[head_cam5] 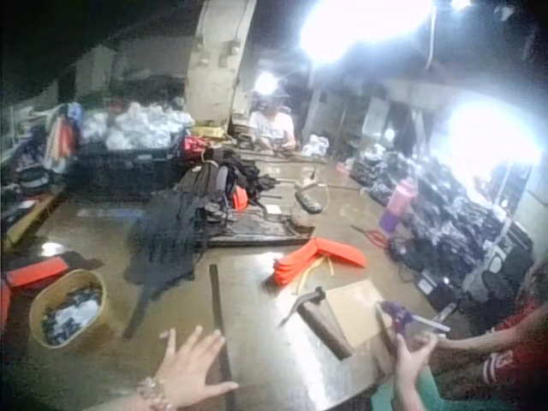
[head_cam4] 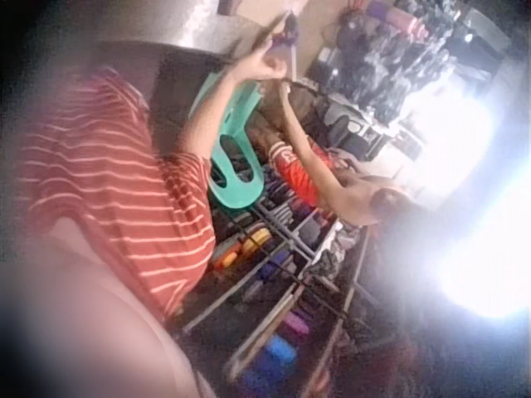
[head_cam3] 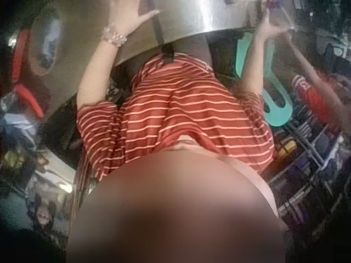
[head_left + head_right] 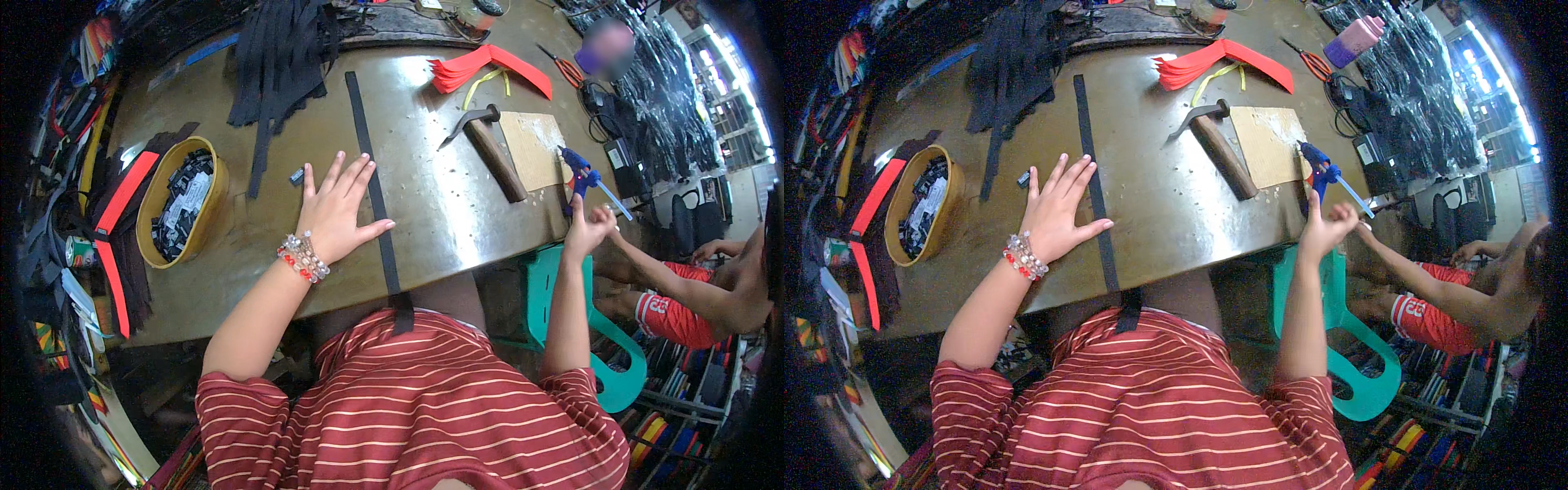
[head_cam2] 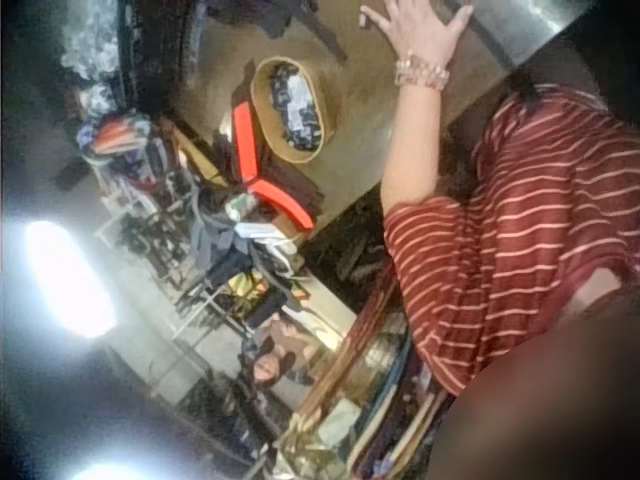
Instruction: The person assembles a black mesh bag by attaching red and black straps using a hot glue gun. They align the straps, apply glue, and press them together, then attach the assembled strap to the bag and test the fit.
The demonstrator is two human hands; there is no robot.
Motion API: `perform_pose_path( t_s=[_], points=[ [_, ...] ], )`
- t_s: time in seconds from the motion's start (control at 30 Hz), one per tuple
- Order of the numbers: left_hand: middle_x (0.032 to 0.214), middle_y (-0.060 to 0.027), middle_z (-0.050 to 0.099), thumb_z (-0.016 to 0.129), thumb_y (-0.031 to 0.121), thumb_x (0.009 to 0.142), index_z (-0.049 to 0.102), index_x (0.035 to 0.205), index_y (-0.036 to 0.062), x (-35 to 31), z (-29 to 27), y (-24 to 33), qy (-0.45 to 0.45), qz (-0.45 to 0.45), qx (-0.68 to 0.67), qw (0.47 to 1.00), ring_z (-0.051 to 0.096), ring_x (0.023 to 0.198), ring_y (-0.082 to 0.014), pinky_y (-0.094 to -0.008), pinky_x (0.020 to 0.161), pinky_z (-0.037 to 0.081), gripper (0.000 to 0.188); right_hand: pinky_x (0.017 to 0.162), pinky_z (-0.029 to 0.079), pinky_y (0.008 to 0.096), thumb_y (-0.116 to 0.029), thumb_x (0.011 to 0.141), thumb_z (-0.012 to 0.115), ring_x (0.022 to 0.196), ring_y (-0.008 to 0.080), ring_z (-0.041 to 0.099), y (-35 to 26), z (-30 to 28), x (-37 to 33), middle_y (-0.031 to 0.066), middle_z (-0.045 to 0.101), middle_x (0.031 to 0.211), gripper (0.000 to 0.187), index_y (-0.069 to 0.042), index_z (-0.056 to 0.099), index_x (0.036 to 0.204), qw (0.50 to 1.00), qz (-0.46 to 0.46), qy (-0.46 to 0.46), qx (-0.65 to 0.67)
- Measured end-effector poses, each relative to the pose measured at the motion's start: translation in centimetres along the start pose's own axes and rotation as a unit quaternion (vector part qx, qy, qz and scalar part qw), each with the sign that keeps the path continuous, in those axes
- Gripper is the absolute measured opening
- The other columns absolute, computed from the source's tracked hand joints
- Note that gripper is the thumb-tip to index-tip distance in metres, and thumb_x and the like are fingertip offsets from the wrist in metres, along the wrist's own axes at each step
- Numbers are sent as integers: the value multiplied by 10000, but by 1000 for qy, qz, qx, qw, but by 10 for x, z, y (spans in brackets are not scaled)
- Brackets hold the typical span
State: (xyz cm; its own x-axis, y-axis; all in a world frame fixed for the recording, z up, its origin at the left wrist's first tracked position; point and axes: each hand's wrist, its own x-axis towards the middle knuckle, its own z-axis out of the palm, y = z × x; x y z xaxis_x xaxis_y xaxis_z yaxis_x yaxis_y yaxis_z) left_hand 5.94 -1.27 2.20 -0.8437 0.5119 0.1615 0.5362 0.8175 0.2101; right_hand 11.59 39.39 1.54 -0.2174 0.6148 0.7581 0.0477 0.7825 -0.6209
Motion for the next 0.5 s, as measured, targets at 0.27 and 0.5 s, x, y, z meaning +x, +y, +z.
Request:
perform_pose_path(
  t_s=[0.27,0.5],
  points=[
    [1442,-39,323,533,663,743,353,1377,105,-1,1,-1,8,3,3,1000,240,1359,-263,-626,1062,119,864,685,490,421,-449,837,599,789,328,649,-28,38,126,195,649,791,421,-58,631,989,795,-87,-484,-354],
    [1454,-39,307,557,654,729,317,1397,122,-1,1,-2,-2,-5,-15,1000,219,1368,-267,-621,1066,88,886,648,500,398,-392,751,706,727,342,622,-165,46,29,145,648,777,330,-127,657,940,758,-192,-622,-37]
  ],
)
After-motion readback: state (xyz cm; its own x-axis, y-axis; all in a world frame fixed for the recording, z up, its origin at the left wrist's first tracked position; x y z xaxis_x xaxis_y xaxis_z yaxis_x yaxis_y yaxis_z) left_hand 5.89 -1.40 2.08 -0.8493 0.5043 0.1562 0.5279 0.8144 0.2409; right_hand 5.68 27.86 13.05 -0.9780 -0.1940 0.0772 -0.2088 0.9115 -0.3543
